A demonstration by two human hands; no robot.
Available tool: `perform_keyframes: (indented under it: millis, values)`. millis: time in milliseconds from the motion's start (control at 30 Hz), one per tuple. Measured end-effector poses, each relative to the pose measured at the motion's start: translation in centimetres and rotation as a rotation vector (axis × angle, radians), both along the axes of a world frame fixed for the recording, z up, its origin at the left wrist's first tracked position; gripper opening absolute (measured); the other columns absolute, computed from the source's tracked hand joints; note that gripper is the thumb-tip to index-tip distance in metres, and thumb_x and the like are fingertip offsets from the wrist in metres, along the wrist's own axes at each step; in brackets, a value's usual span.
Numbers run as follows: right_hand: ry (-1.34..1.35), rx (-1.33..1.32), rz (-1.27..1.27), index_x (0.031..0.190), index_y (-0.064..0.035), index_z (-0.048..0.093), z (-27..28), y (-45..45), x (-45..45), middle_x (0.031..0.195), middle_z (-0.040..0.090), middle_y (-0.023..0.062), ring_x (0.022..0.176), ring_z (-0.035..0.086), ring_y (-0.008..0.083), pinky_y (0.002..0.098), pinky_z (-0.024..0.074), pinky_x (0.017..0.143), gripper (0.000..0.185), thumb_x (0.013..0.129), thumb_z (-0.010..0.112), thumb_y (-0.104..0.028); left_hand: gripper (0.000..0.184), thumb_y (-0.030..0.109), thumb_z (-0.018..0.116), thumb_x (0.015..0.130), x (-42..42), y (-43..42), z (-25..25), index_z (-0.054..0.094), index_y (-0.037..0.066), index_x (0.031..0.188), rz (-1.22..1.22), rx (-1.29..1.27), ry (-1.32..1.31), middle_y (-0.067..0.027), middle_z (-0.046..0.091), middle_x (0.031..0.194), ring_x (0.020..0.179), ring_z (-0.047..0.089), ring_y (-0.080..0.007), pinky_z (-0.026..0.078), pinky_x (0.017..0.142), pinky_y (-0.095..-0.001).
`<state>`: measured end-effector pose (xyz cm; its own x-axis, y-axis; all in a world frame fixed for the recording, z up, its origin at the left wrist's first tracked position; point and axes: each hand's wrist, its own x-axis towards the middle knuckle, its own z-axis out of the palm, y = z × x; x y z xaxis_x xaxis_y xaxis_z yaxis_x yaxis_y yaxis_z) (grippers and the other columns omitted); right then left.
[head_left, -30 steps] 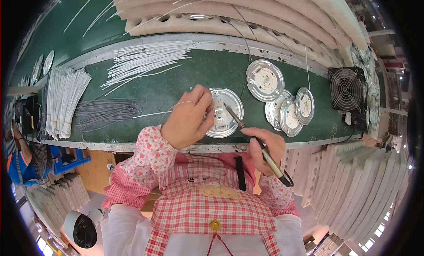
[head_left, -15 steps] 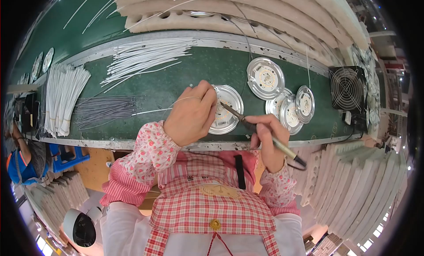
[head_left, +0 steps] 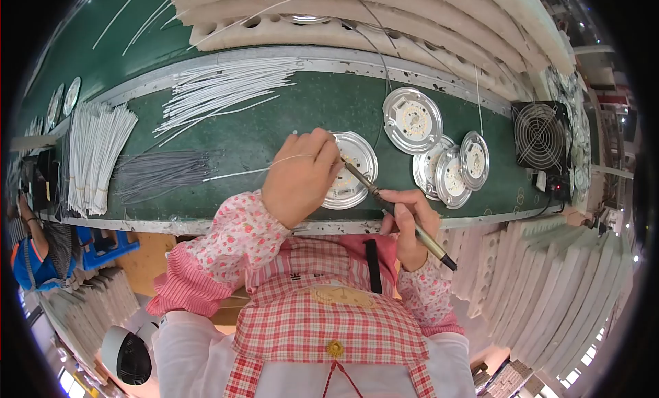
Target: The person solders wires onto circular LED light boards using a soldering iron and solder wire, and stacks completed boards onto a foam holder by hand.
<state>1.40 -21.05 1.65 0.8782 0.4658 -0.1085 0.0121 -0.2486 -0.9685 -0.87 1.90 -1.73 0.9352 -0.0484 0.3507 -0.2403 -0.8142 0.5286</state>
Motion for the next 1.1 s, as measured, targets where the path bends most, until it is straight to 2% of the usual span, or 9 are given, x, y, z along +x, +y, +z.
perform_keyframes:
  millis: [100,200,300,400,600,700,800,1000,1100]
  values:
    - [0.016,0.053,-0.068,0.11,0.0055,0.062,-0.8,0.2,-0.7,0.089,0.067,0.0123,0.056,0.06,0.0116,0.0246,0.0456,0.05,0.027,0.099,0.047,-0.014,0.043,0.004,0.073,0.074,-1.3,1.8,0.8,0.063,0.007,0.116,-0.098,0.077,-0.019,-0.0075,0.058,0.115,0.099,0.059,-0.0276,0.047,0.082,-0.0386]
    - [0.026,0.069,-0.101,0.111,0.0058,0.061,-0.9,0.7,-1.4,0.093,0.066,0.0129,0.058,0.06,0.0122,0.0246,0.0468,0.053,0.027,0.1,0.047,-0.015,0.062,0.004,0.073,0.071,-2.3,2.8,0.9,0.06,0.008,0.132,-0.201,0.254,-0.017,-0.006,0.058,0.123,0.11,0.057,-0.0253,0.046,0.088,-0.0381]
    - [0.018,0.037,-0.117,0.111,0.0057,0.061,-0.1,1.3,-1.8,0.091,0.066,0.0123,0.059,0.061,0.0124,0.0249,0.0474,0.053,0.027,0.101,0.048,-0.015,0.068,0.006,0.073,0.07,-2.2,2.9,0.6,0.058,0.008,0.136,-0.229,0.3,-0.013,-0.0057,0.058,0.124,0.114,0.055,-0.024,0.046,0.091,-0.0385]
    - [0.098,0.096,-0.091,0.118,0.0028,0.061,-0.5,0.5,-1.5,0.079,0.065,0.0099,0.065,0.062,0.0106,0.024,0.0508,0.059,0.027,0.103,0.046,-0.014,0.063,0.008,0.072,0.074,-2.2,3.1,0.6,0.058,0.008,0.136,-0.252,0.326,-0.018,-0.0058,0.057,0.125,0.114,0.056,-0.0239,0.046,0.091,-0.0383]
    - [-0.001,0.127,-0.23,0.111,0.0057,0.062,-0.1,0.1,-0.9,0.085,0.065,0.0109,0.058,0.06,0.0117,0.0238,0.0468,0.052,0.028,0.1,0.048,-0.016,0.067,0.035,0.076,0.081,-2.2,3.4,1.3,0.056,0.006,0.138,-0.292,0.283,0.032,-0.0074,0.055,0.127,0.116,0.054,-0.0257,0.046,0.094,-0.0388]
    - [0.031,0.04,-0.086,0.116,0.0046,0.062,0.7,0.3,-1.0,0.074,0.064,0.0081,0.064,0.061,0.0108,0.0244,0.0502,0.059,0.027,0.102,0.049,-0.015,0.076,0.046,0.078,0.078,-2.2,3.4,1.4,0.055,0.006,0.138,-0.305,0.296,0.043,-0.0079,0.054,0.128,0.117,0.053,-0.0262,0.045,0.096,-0.039]
    - [0.003,0.042,-0.07,0.116,0.0042,0.062,0.1,0.9,-1.0,0.073,0.064,0.0082,0.063,0.062,0.0108,0.0248,0.0502,0.058,0.028,0.102,0.049,-0.015,0.073,0.045,0.077,0.077,-2.1,3.5,1.4,0.058,0.0,0.132,-0.306,0.31,0.0,-0.0093,0.055,0.123,0.116,0.052,-0.0254,0.045,0.095,-0.0375]
    - [-0.05,-0.005,-0.013,0.118,0.0034,0.062,0.2,0.8,-1.4,0.073,0.065,0.0083,0.063,0.062,0.0111,0.0253,0.0506,0.059,0.026,0.103,0.048,-0.013,0.079,0.046,0.078,0.076,-2.2,3.3,1.2,0.054,0.005,0.139,-0.301,0.305,0.049,-0.0084,0.054,0.128,0.117,0.053,-0.0265,0.045,0.097,-0.039]
    - [-0.163,-0.02,-0.123,0.117,0.0037,0.062,0.2,0.2,-1.1,0.091,0.068,0.0134,0.067,0.065,0.014,0.0252,0.0507,0.06,0.026,0.101,0.051,-0.013,0.078,0.046,0.079,0.076,-2.2,3.4,1.3,0.055,0.005,0.138,-0.304,0.305,0.034,-0.0088,0.054,0.128,0.117,0.053,-0.0269,0.045,0.097,-0.0392]
